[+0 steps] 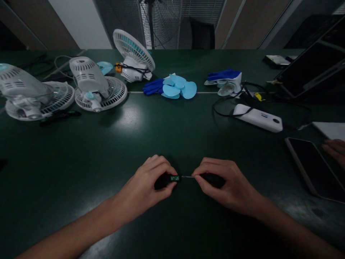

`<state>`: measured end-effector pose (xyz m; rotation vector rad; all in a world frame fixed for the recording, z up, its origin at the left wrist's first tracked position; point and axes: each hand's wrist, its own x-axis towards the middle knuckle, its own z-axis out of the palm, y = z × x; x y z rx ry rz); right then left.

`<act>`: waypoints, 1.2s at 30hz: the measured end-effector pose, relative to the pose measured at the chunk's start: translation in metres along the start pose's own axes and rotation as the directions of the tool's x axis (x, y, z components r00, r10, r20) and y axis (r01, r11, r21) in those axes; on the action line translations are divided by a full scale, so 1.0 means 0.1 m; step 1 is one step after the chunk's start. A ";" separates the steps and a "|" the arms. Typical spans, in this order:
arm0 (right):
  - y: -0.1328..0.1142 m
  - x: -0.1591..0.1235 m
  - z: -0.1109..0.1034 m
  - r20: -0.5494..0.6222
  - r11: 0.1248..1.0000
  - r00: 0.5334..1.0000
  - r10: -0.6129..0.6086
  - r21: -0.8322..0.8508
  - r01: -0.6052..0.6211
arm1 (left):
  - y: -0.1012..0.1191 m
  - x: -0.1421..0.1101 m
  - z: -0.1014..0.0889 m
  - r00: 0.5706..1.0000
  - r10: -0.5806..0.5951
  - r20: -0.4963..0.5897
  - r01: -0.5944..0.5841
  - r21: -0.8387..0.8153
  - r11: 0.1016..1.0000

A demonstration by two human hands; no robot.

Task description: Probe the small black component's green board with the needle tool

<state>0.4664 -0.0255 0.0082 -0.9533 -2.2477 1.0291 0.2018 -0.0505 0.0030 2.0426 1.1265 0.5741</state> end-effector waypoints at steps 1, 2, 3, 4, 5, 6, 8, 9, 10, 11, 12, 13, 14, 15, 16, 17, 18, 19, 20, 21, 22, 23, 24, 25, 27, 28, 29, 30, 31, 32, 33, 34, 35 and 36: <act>0.01 0.00 0.00 0.008 1.000 1.000 -0.003 -0.007 0.003 | 0.00 0.00 0.00 1.000 -0.003 -0.001 0.003 -0.004 1.000; 0.01 -0.01 0.01 0.012 1.000 1.000 -0.010 -0.015 0.010 | 0.00 0.00 0.00 1.000 -0.007 -0.001 0.007 -0.007 1.000; 0.02 -0.01 0.02 0.015 1.000 1.000 -0.017 -0.023 0.017 | 0.00 0.00 0.00 1.000 -0.010 0.001 0.010 -0.007 1.000; 0.02 -0.01 0.03 0.016 0.999 1.000 -0.024 -0.030 0.024 | 0.00 0.00 0.00 1.000 -0.011 0.001 0.011 -0.005 1.000; 0.02 -0.01 0.04 0.017 0.999 0.999 -0.029 -0.036 0.030 | -0.01 0.00 0.00 1.000 -0.011 0.005 0.011 0.000 1.000; 0.02 -0.01 0.05 0.014 0.999 0.999 -0.032 -0.044 0.032 | -0.01 0.00 0.00 1.000 -0.009 0.007 0.009 0.006 1.000; 0.00 -0.01 0.07 0.010 0.999 0.999 -0.032 -0.040 0.032 | -0.01 0.00 0.00 1.000 0.006 0.011 -0.006 0.016 1.000; -0.02 -0.01 0.08 0.003 0.999 1.000 -0.028 -0.024 0.028 | -0.01 0.00 0.00 1.000 0.015 0.010 -0.015 0.018 1.000; -0.05 0.00 0.09 0.001 0.999 1.000 -0.028 0.019 0.028 | -0.01 0.00 0.00 1.000 0.021 0.011 -0.022 0.021 1.000; -0.07 0.00 0.10 -0.002 0.996 1.000 -0.020 0.086 0.020 | -0.01 0.00 0.00 1.000 0.024 0.013 -0.025 0.023 0.999; -0.10 0.00 0.11 0.001 0.989 1.000 -0.011 0.150 0.011 | -0.01 -0.01 0.00 1.000 0.027 0.016 -0.027 0.026 0.999; -0.12 0.00 0.12 0.002 0.982 1.000 -0.018 0.187 0.018 | -0.01 -0.01 0.00 0.999 0.026 0.019 -0.027 0.028 0.999; -0.13 0.00 0.13 -0.003 0.979 1.000 -0.024 0.204 0.024 | -0.02 -0.01 0.01 1.000 0.024 0.019 -0.025 0.033 0.999; -0.13 0.00 0.13 -0.014 0.979 0.999 -0.029 0.202 0.031 | -0.02 -0.01 0.01 1.000 0.026 0.017 -0.027 0.037 0.999; -0.13 -0.01 0.14 -0.029 0.982 0.999 -0.032 0.187 0.037 | -0.03 -0.01 0.01 1.000 0.027 0.014 -0.028 0.041 0.999; -0.12 -0.01 0.14 -0.050 0.986 0.998 -0.032 0.165 0.040 | -0.03 -0.01 0.01 0.999 0.033 0.008 -0.033 0.044 0.998; -0.11 -0.01 0.14 -0.070 0.989 0.997 -0.031 0.140 0.040 | -0.04 -0.01 0.01 0.999 0.037 0.005 -0.038 0.048 0.998; -0.10 -0.02 0.15 -0.086 0.992 0.996 -0.033 0.117 0.043 | -0.04 -0.01 0.01 0.999 0.041 0.005 -0.041 0.054 0.998; -0.09 -0.02 0.15 -0.100 0.994 0.994 -0.037 0.096 0.046 | -0.04 -0.01 0.01 0.999 0.045 0.010 -0.046 0.064 0.997; -0.09 -0.02 0.15 -0.109 0.996 0.993 -0.041 0.079 0.049 | -0.03 -0.01 0.01 0.999 0.051 0.016 -0.052 0.078 0.996; -0.08 -0.02 0.15 -0.113 0.997 0.993 -0.042 0.067 0.050 | -0.01 -0.02 0.02 0.998 0.058 0.025 -0.060 0.102 0.993; -0.08 -0.02 0.15 -0.114 0.997 0.993 -0.042 0.062 0.049 | 0.00 -0.04 0.02 0.997 0.070 0.038 -0.074 0.134 0.988; -0.09 -0.02 0.15 -0.113 0.997 0.993 -0.038 0.063 0.046 | 0.01 -0.07 0.02 0.994 0.088 0.058 -0.097 0.176 0.980; -0.09 -0.02 0.15 -0.114 0.997 0.993 -0.032 0.067 0.040 | 0.01 -0.10 0.02 0.990 0.115 0.081 -0.130 0.221 0.966; -0.09 -0.02 0.15 -0.109 0.996 0.994 -0.019 0.080 0.028 | -0.02 -0.18 -0.02 0.978 0.161 0.136 -0.195 0.304 0.932; -0.09 -0.02 0.14 -0.107 0.996 0.994 -0.015 0.087 0.024 | -0.07 -0.23 -0.07 0.973 0.172 0.157 -0.216 0.333 0.918; -0.09 -0.02 0.14 -0.105 0.995 0.994 -0.013 0.094 0.023 | -0.14 -0.28 -0.13 0.972 0.169 0.165 -0.219 0.355 0.909; -0.09 -0.02 0.14 -0.103 0.995 0.995 -0.011 0.101 0.021 | -0.23 -0.32 -0.22 0.976 0.150 0.157 -0.200 0.372 0.906; -0.08 -0.02 0.14 -0.103 0.994 0.995 -0.011 0.110 0.023 | -0.34 -0.37 -0.34 0.984 0.118 0.131 -0.160 0.390 0.907; -0.08 -0.02 0.14 -0.102 0.993 0.995 -0.012 0.118 0.024 | -0.46 -0.42 -0.47 0.994 0.073 0.085 -0.102 0.410 0.906; -0.08 -0.01 0.14 -0.102 0.992 0.995 -0.010 0.123 0.023 | -0.58 -0.46 -0.61 1.000 0.016 0.020 -0.024 0.430 0.902; -0.08 -0.01 0.14 -0.097 0.992 0.995 -0.007 0.126 0.020 | -0.69 -0.51 -0.76 0.998 -0.027 -0.056 0.049 0.443 0.895; -0.08 -0.01 0.14 -0.093 0.992 0.996 -0.003 0.127 0.015 | -0.79 -0.55 -0.91 0.987 -0.088 -0.137 0.141 0.449 0.882; -0.09 0.00 0.14 -0.087 0.992 0.996 0.001 0.127 0.010 | -0.87 -0.58 -1.04 0.961 -0.177 -0.214 0.258 0.450 0.855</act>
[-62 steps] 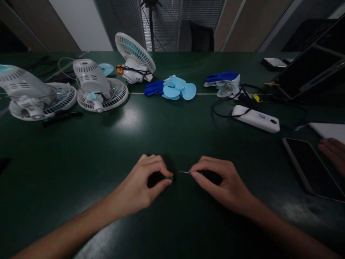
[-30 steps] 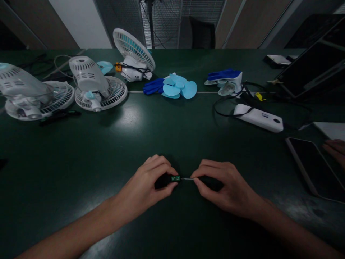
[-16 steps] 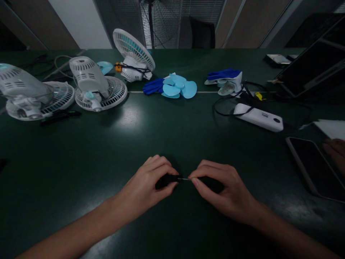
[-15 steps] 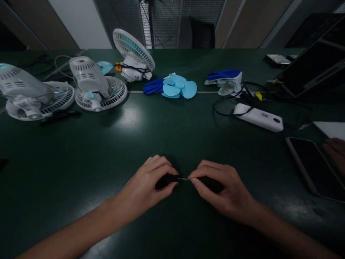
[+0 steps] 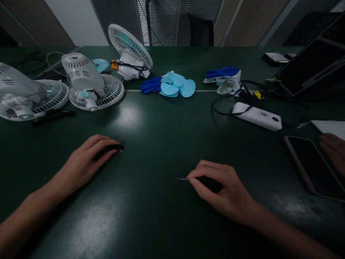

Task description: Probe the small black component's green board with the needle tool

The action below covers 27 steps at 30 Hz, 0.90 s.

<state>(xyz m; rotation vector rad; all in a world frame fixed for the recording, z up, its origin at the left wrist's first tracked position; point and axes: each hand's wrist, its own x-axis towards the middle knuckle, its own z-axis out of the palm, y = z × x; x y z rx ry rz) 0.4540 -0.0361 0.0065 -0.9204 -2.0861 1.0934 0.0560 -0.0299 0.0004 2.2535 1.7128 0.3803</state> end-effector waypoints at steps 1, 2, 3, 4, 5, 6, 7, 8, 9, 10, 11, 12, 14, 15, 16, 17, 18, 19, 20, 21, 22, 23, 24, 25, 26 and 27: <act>0.00 0.00 0.00 0.008 1.000 1.000 0.004 0.000 -0.004 | -0.11 0.00 -0.07 0.997 -0.067 -0.037 0.067 0.018 0.998; -0.01 0.00 0.00 0.013 1.000 1.000 0.009 -0.001 -0.009 | -0.19 0.00 -0.13 0.991 -0.115 -0.068 0.117 0.030 0.993; -0.01 0.00 0.00 0.015 1.000 1.000 0.010 -0.002 -0.010 | -0.24 0.00 -0.17 0.985 -0.144 -0.093 0.148 0.035 0.988; -0.01 -0.01 -0.01 0.016 1.000 1.000 0.010 -0.003 -0.010 | -0.27 0.00 -0.20 0.982 -0.152 -0.111 0.157 0.035 0.987; -0.01 -0.01 -0.01 0.015 1.000 1.000 0.010 -0.005 -0.010 | -0.28 -0.01 -0.21 0.980 -0.156 -0.120 0.161 0.031 0.987; -0.01 -0.01 -0.01 0.017 1.000 1.000 0.010 -0.007 -0.009 | -0.28 -0.01 -0.22 0.980 -0.159 -0.122 0.163 0.027 0.986; -0.01 -0.01 -0.01 0.020 1.000 1.000 0.009 -0.008 -0.009 | -0.27 -0.02 -0.22 0.978 -0.169 -0.123 0.173 0.029 0.984; -0.01 -0.01 -0.01 0.026 1.000 1.000 0.008 -0.005 -0.008 | -0.27 -0.03 -0.22 0.974 -0.188 -0.128 0.195 0.039 0.980; 0.00 -0.01 -0.01 0.031 1.000 0.999 0.008 -0.003 -0.008 | -0.28 -0.04 -0.22 0.966 -0.220 -0.137 0.230 0.060 0.971; 0.00 -0.01 -0.01 0.032 1.000 0.999 0.008 -0.002 -0.008 | -0.29 -0.05 -0.22 0.955 -0.258 -0.147 0.272 0.088 0.958; 0.00 -0.01 -0.01 0.032 1.000 0.999 0.009 -0.002 -0.009 | -0.31 -0.07 -0.24 0.943 -0.292 -0.160 0.312 0.118 0.943; 0.00 -0.01 -0.01 0.030 1.000 1.000 0.008 -0.003 -0.008 | -0.33 -0.08 -0.26 0.933 -0.319 -0.166 0.343 0.148 0.927; 0.00 -0.01 0.00 0.029 1.000 1.000 0.006 -0.008 -0.005 | -0.39 -0.12 -0.30 0.923 -0.350 -0.157 0.375 0.182 0.909; 0.00 -0.01 0.00 0.032 1.000 0.999 0.005 -0.009 -0.005 | -0.41 -0.14 -0.32 0.920 -0.362 -0.148 0.385 0.184 0.904; 0.00 -0.01 0.00 0.037 1.000 0.999 0.005 -0.007 -0.005 | -0.43 -0.15 -0.34 0.916 -0.375 -0.144 0.397 0.180 0.900; 0.00 -0.01 0.00 0.040 1.000 0.999 0.005 -0.005 -0.005 | -0.44 -0.16 -0.36 0.910 -0.386 -0.148 0.409 0.175 0.896; 0.00 -0.01 -0.01 0.042 1.000 0.999 0.007 -0.003 -0.007 | -0.45 -0.17 -0.37 0.907 -0.392 -0.155 0.415 0.173 0.893; 0.01 -0.01 -0.01 0.044 1.000 0.999 0.011 -0.003 -0.010 | -0.44 -0.17 -0.38 0.907 -0.388 -0.165 0.414 0.176 0.893; 0.01 -0.01 -0.01 0.046 1.000 0.999 0.012 -0.002 -0.012 | -0.43 -0.17 -0.38 0.910 -0.375 -0.176 0.405 0.189 0.895; 0.01 -0.01 -0.01 0.049 1.000 0.999 0.011 -0.003 -0.011 | -0.42 -0.17 -0.38 0.917 -0.355 -0.183 0.389 0.209 0.897; 0.01 -0.01 -0.01 0.049 1.000 0.999 0.010 -0.006 -0.009 | -0.40 -0.17 -0.38 0.926 -0.333 -0.178 0.368 0.231 0.900; 0.01 -0.02 -0.01 0.049 1.000 0.999 0.007 -0.009 -0.006 | -0.39 -0.17 -0.38 0.933 -0.318 -0.168 0.352 0.252 0.901; 0.01 -0.02 -0.01 0.048 1.000 0.999 0.004 -0.013 -0.003 | -0.37 -0.17 -0.38 0.934 -0.317 -0.163 0.351 0.270 0.897; 0.01 -0.02 -0.01 0.045 1.000 0.999 0.001 -0.015 0.000 | -0.36 -0.17 -0.38 0.927 -0.334 -0.172 0.370 0.278 0.886; 0.01 -0.02 -0.01 0.043 1.000 0.999 -0.001 -0.017 0.002 | -0.34 -0.17 -0.37 0.912 -0.362 -0.194 0.404 0.268 0.875; 0.01 -0.02 -0.01 0.040 1.000 0.999 0.000 -0.018 0.001 | -0.33 -0.17 -0.36 0.888 -0.394 -0.237 0.446 0.235 0.863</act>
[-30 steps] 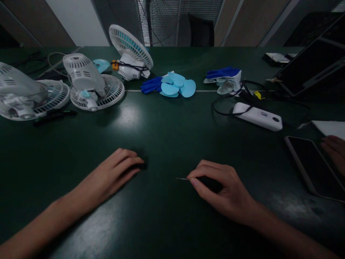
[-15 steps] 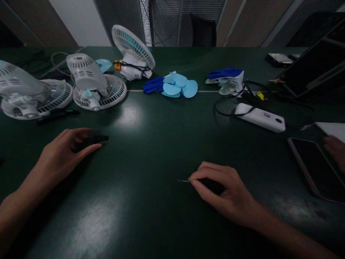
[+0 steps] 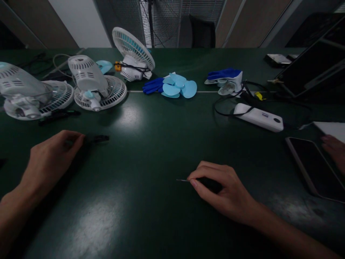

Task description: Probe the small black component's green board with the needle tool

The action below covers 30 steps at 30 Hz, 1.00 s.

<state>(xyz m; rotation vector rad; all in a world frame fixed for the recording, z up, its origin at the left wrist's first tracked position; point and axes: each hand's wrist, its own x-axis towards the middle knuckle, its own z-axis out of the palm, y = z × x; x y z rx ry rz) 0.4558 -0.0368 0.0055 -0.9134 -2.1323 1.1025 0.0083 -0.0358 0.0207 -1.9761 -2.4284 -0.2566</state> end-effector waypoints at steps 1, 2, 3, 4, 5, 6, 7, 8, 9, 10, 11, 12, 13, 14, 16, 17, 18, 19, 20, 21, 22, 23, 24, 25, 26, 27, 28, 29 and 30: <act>0.00 0.00 0.00 -0.002 1.000 1.000 -0.001 0.000 0.001 | 0.01 -0.01 0.01 0.997 -0.053 -0.047 0.051 -0.043 0.998; -0.01 0.00 0.00 -0.004 1.000 1.000 -0.004 0.001 0.004 | 0.03 -0.01 0.02 0.991 -0.100 -0.093 0.090 -0.103 0.991; -0.01 0.00 0.00 -0.006 1.000 1.000 -0.007 0.003 0.007 | 0.05 -0.02 0.03 0.983 -0.133 -0.125 0.111 -0.171 0.979; -0.01 0.01 0.00 -0.008 1.000 1.000 -0.009 0.004 0.009 | 0.07 -0.02 0.04 0.979 -0.153 -0.136 0.118 -0.238 0.964; -0.02 0.01 0.00 -0.009 1.000 1.000 -0.010 0.004 0.010 | 0.10 -0.03 0.05 0.978 -0.163 -0.132 0.119 -0.291 0.949; -0.02 0.01 0.00 -0.011 1.000 1.000 -0.011 0.005 0.011 | 0.12 -0.04 0.06 0.977 -0.169 -0.127 0.119 -0.328 0.937; -0.02 0.01 -0.01 -0.010 1.000 1.000 -0.009 0.006 0.009 | 0.15 -0.04 0.07 0.979 -0.165 -0.122 0.112 -0.355 0.928; -0.02 0.01 -0.01 -0.007 1.000 1.000 -0.007 0.008 0.007 | 0.16 -0.05 0.08 0.980 -0.150 -0.130 0.092 -0.373 0.923; -0.02 0.01 -0.01 -0.005 1.000 1.000 -0.007 0.011 0.007 | 0.18 -0.06 0.08 0.982 -0.122 -0.146 0.059 -0.377 0.924; -0.02 0.01 -0.01 -0.004 1.000 1.000 -0.007 0.012 0.007 | 0.19 -0.06 0.09 0.982 -0.083 -0.168 0.017 -0.362 0.932; -0.02 0.01 -0.01 -0.004 1.000 1.000 -0.007 0.011 0.007 | 0.20 -0.06 0.09 0.982 -0.036 -0.186 -0.027 -0.328 0.944; -0.01 0.01 0.00 -0.004 1.000 1.000 -0.005 0.008 0.005 | 0.21 -0.06 0.10 0.980 0.013 -0.197 -0.069 -0.281 0.957; -0.01 0.01 0.00 -0.004 1.000 1.000 -0.002 0.004 0.002 | 0.22 -0.06 0.10 0.978 0.056 -0.202 -0.103 -0.228 0.968; 0.00 0.01 0.00 -0.003 1.000 1.000 -0.001 0.001 0.001 | 0.24 -0.05 0.10 0.975 0.088 -0.206 -0.126 -0.182 0.975; 0.00 0.00 0.01 -0.002 1.000 1.000 -0.002 -0.002 0.002 | 0.27 -0.04 0.10 0.968 0.127 -0.218 -0.160 -0.144 0.977; 0.01 0.00 0.01 -0.002 1.000 1.000 -0.005 -0.001 0.005 | 0.30 -0.03 0.11 0.964 0.139 -0.229 -0.175 -0.149 0.973; 0.01 0.00 0.01 -0.003 1.000 1.000 -0.007 -0.001 0.007 | 0.32 -0.03 0.11 0.961 0.149 -0.233 -0.189 -0.161 0.969; 0.01 0.00 0.01 -0.005 1.000 1.000 -0.010 0.001 0.010 | 0.33 -0.02 0.12 0.959 0.160 -0.233 -0.203 -0.176 0.963; 0.00 0.00 0.01 -0.006 1.000 1.000 -0.012 0.003 0.012 | 0.35 -0.02 0.12 0.959 0.170 -0.227 -0.215 -0.191 0.958; 0.00 0.00 0.01 -0.010 1.000 1.000 -0.014 0.003 0.014 | 0.36 -0.02 0.13 0.961 0.178 -0.213 -0.222 -0.206 0.953; -0.01 0.00 0.01 -0.012 1.000 1.000 -0.016 0.002 0.016 | 0.37 -0.02 0.13 0.965 0.184 -0.187 -0.223 -0.219 0.950; -0.01 0.01 0.01 -0.012 1.000 1.000 -0.016 0.000 0.016 | 0.37 -0.01 0.14 0.969 0.187 -0.164 -0.221 -0.230 0.948; -0.01 0.01 0.01 -0.013 1.000 1.000 -0.014 -0.003 0.014 | 0.37 -0.01 0.14 0.972 0.186 -0.141 -0.216 -0.238 0.947; -0.01 0.01 0.01 -0.012 1.000 1.000 -0.013 -0.005 0.013 | 0.36 -0.01 0.14 0.975 0.184 -0.126 -0.210 -0.243 0.947; -0.02 0.00 0.00 -0.009 1.000 1.000 -0.012 -0.005 0.012 | 0.35 -0.01 0.14 0.977 0.181 -0.113 -0.204 -0.245 0.948; -0.01 0.00 0.00 -0.008 1.000 1.000 -0.011 -0.003 0.011 | 0.34 -0.01 0.14 0.978 0.179 -0.107 -0.201 -0.247 0.948; -0.01 0.00 0.00 -0.006 1.000 1.000 -0.011 -0.001 0.011 | 0.33 -0.01 0.14 0.979 0.175 -0.105 -0.196 -0.250 0.948; -0.01 0.00 0.00 -0.006 1.000 1.000 -0.010 0.002 0.010 | 0.32 -0.01 0.14 0.981 0.167 -0.102 -0.188 -0.254 0.949; -0.01 0.00 0.00 -0.003 1.000 1.000 -0.007 0.004 0.007 | 0.31 -0.01 0.14 0.984 0.151 -0.096 -0.172 -0.262 0.950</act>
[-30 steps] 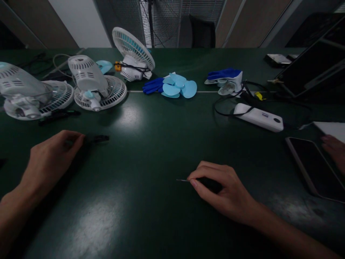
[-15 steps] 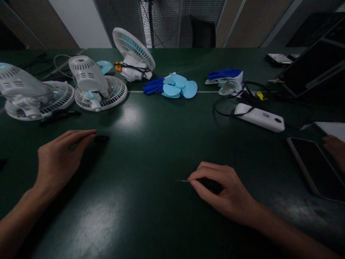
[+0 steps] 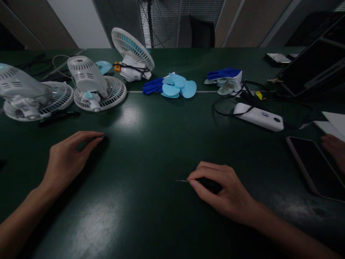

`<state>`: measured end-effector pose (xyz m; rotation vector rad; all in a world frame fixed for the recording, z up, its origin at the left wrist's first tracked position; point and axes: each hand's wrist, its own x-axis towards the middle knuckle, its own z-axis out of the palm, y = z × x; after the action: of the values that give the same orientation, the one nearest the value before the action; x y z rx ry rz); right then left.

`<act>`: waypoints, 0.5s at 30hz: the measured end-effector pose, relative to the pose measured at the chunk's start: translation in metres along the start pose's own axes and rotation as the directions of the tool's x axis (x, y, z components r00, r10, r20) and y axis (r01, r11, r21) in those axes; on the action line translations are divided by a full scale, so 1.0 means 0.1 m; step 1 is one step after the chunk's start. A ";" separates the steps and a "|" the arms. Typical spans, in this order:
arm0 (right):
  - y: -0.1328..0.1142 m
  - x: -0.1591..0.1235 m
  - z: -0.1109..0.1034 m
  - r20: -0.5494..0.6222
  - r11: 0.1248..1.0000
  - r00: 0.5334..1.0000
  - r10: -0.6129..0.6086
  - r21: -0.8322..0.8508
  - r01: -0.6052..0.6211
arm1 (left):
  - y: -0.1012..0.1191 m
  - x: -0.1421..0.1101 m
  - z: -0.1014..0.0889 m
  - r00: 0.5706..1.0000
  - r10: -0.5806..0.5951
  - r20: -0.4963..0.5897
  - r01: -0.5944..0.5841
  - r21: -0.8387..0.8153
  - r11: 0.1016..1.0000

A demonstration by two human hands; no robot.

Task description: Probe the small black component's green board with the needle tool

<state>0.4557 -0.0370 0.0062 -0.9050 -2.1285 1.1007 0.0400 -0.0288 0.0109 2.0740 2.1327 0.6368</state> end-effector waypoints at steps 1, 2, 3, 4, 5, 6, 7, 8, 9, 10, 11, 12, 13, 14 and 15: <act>0.00 0.00 0.00 0.005 1.000 1.000 0.004 0.002 -0.004 | -0.01 0.00 0.00 1.000 -0.023 0.000 0.023 -0.011 1.000; 0.00 0.00 0.00 0.008 1.000 1.000 0.009 0.004 -0.009 | -0.01 0.00 -0.01 0.999 -0.053 0.006 0.053 -0.024 0.998; 0.00 0.00 0.00 0.012 1.000 1.000 0.010 0.008 -0.010 | -0.02 0.00 -0.01 0.996 -0.086 0.015 0.087 -0.039 0.995; 0.00 0.00 0.00 0.014 1.000 1.000 0.009 0.012 -0.009 | -0.02 0.00 -0.02 0.993 -0.117 0.026 0.119 -0.056 0.991; 0.00 0.00 0.00 0.012 1.000 1.000 0.006 0.015 -0.007 | -0.02 0.00 -0.03 0.989 -0.141 0.036 0.144 -0.078 0.987; -0.01 0.01 0.00 0.010 1.000 1.000 0.004 0.014 -0.004 | -0.02 0.00 -0.04 0.987 -0.156 0.044 0.160 -0.108 0.981; -0.01 0.01 0.00 0.008 1.000 1.000 0.002 0.011 -0.003 | -0.02 0.00 -0.05 0.985 -0.165 0.052 0.171 -0.142 0.975; -0.01 0.01 0.01 0.006 1.000 1.000 0.003 0.007 -0.003 | -0.03 0.01 -0.06 0.982 -0.177 0.060 0.185 -0.176 0.967; -0.01 0.01 0.01 0.005 1.000 1.000 0.004 0.002 -0.004 | -0.03 0.01 -0.07 0.978 -0.194 0.078 0.207 -0.209 0.956; -0.01 0.01 0.01 0.005 1.000 1.000 0.007 -0.002 -0.007 | -0.03 0.02 -0.09 0.970 -0.222 0.102 0.240 -0.237 0.941; 0.00 0.01 0.01 0.005 1.000 1.000 0.009 -0.004 -0.009 | -0.03 0.03 -0.10 0.958 -0.257 0.128 0.283 -0.257 0.924; 0.00 0.00 0.02 0.007 1.000 1.000 0.012 -0.006 -0.012 | -0.03 0.04 -0.10 0.942 -0.299 0.152 0.331 -0.273 0.903; 0.01 0.00 0.02 0.004 1.000 1.000 0.011 -0.006 -0.011 | -0.03 0.05 -0.11 0.925 -0.340 0.168 0.376 -0.290 0.880; 0.01 0.00 0.02 0.000 1.000 1.000 0.008 -0.008 -0.008 | -0.03 0.07 -0.10 0.911 -0.371 0.178 0.410 -0.309 0.858; 0.01 0.00 0.02 -0.006 1.000 1.000 0.002 -0.010 -0.002 | -0.03 0.08 -0.10 0.902 -0.392 0.182 0.432 -0.327 0.841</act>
<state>0.4545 -0.0375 0.0042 -0.9141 -2.1301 1.0883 0.0337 -0.0232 0.0206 1.3684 2.1083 0.7621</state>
